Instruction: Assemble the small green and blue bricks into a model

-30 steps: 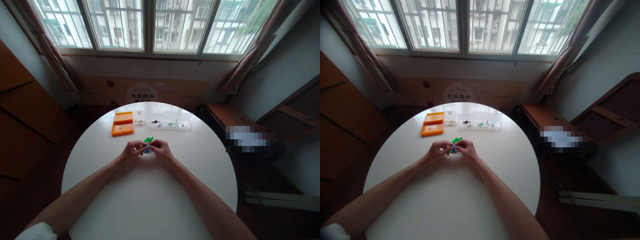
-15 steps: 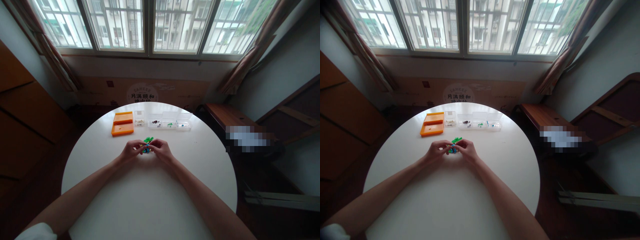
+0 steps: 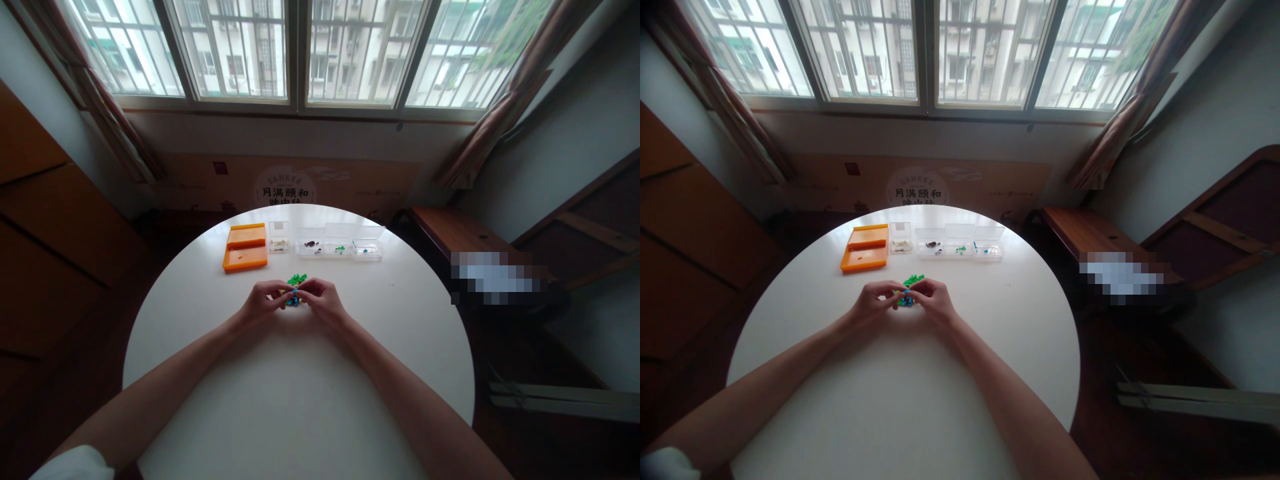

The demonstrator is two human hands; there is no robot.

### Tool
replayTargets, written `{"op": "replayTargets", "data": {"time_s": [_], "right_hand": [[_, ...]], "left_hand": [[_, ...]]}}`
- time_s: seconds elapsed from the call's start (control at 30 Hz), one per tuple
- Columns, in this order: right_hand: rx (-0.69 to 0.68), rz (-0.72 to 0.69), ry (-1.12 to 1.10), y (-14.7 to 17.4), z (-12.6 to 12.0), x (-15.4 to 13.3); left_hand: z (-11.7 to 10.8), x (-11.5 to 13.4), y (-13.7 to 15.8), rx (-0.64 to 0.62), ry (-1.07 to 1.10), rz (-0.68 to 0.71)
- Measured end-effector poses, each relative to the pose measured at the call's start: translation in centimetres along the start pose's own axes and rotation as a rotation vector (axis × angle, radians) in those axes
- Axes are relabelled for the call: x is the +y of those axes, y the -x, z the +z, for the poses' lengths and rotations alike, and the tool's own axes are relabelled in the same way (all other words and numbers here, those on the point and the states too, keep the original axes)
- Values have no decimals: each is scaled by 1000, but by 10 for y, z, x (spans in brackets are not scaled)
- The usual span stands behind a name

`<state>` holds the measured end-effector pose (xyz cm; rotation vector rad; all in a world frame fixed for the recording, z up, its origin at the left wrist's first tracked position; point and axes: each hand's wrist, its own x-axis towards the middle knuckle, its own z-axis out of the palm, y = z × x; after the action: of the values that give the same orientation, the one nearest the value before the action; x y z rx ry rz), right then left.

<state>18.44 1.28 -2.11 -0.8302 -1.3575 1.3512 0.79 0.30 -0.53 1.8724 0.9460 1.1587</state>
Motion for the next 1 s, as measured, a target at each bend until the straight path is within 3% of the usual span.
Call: {"op": "replayTargets", "data": {"time_s": [1.0], "right_hand": [[-38, -15, -16, 1, 0, 0]], "left_hand": [[0, -2, 0, 35, 3, 9]]}}
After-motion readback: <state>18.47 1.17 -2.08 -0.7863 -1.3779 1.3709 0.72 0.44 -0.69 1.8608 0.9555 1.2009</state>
